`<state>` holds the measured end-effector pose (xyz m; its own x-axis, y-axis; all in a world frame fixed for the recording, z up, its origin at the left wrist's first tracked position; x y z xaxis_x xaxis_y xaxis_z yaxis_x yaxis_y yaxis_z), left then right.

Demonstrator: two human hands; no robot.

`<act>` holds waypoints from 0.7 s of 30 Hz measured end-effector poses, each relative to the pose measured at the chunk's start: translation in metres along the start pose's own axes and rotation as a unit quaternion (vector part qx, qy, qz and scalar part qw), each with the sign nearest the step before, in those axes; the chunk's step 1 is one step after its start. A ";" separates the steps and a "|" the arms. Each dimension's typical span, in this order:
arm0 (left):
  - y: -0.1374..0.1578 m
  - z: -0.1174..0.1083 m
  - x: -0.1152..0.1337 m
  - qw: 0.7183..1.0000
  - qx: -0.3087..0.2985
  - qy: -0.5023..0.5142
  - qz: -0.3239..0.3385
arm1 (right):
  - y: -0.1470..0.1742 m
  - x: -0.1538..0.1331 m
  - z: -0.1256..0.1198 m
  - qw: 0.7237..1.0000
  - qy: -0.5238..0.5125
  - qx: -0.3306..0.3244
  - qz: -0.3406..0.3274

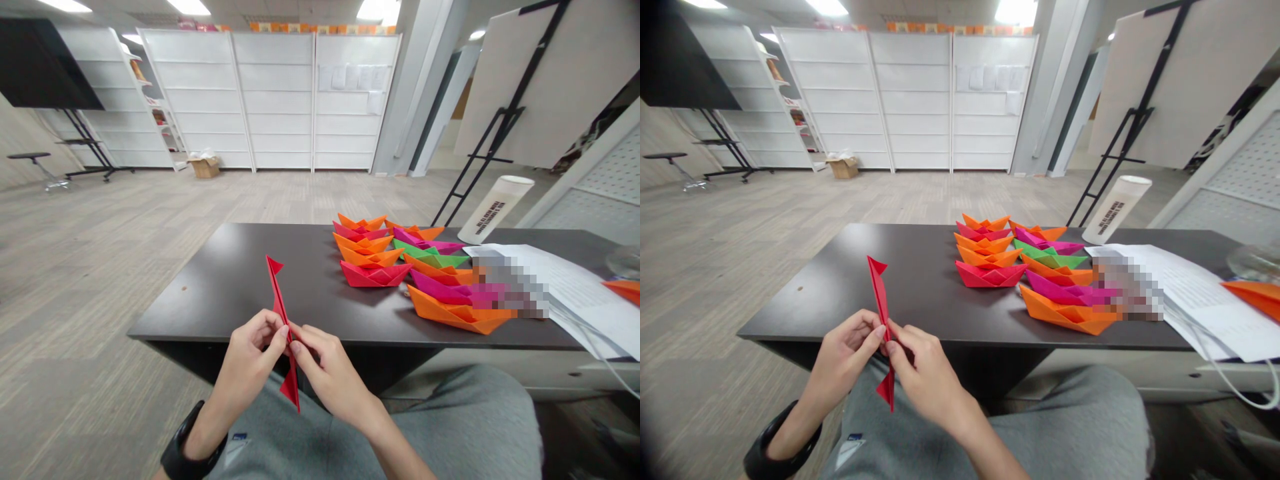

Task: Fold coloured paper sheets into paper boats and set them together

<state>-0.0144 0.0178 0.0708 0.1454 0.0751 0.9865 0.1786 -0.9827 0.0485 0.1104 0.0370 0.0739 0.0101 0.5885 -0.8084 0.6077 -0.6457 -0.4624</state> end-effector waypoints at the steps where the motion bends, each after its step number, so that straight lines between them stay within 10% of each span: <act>1: 0.000 0.000 0.000 1.000 0.000 -0.004 0.001 | 0.000 0.000 -0.001 1.000 0.001 0.004 0.002; 21: 0.005 0.006 0.003 0.993 -0.021 -0.117 0.024 | 0.012 0.007 -0.016 0.988 0.094 0.113 0.036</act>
<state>-0.0074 0.0146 0.0729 0.3753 0.0594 0.9250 0.1255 -0.9920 0.0128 0.1303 0.0412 0.0681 0.2081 0.6031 -0.7700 0.4080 -0.7690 -0.4921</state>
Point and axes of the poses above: each hand's wrist, its own y-axis away from the middle knuckle, its own z-axis out of the palm, x = y × z, the point moved 7 cm from there along -y, towards the middle knuckle, and after that the axes turned 12 degrees about -z, right-handed, at the moved point
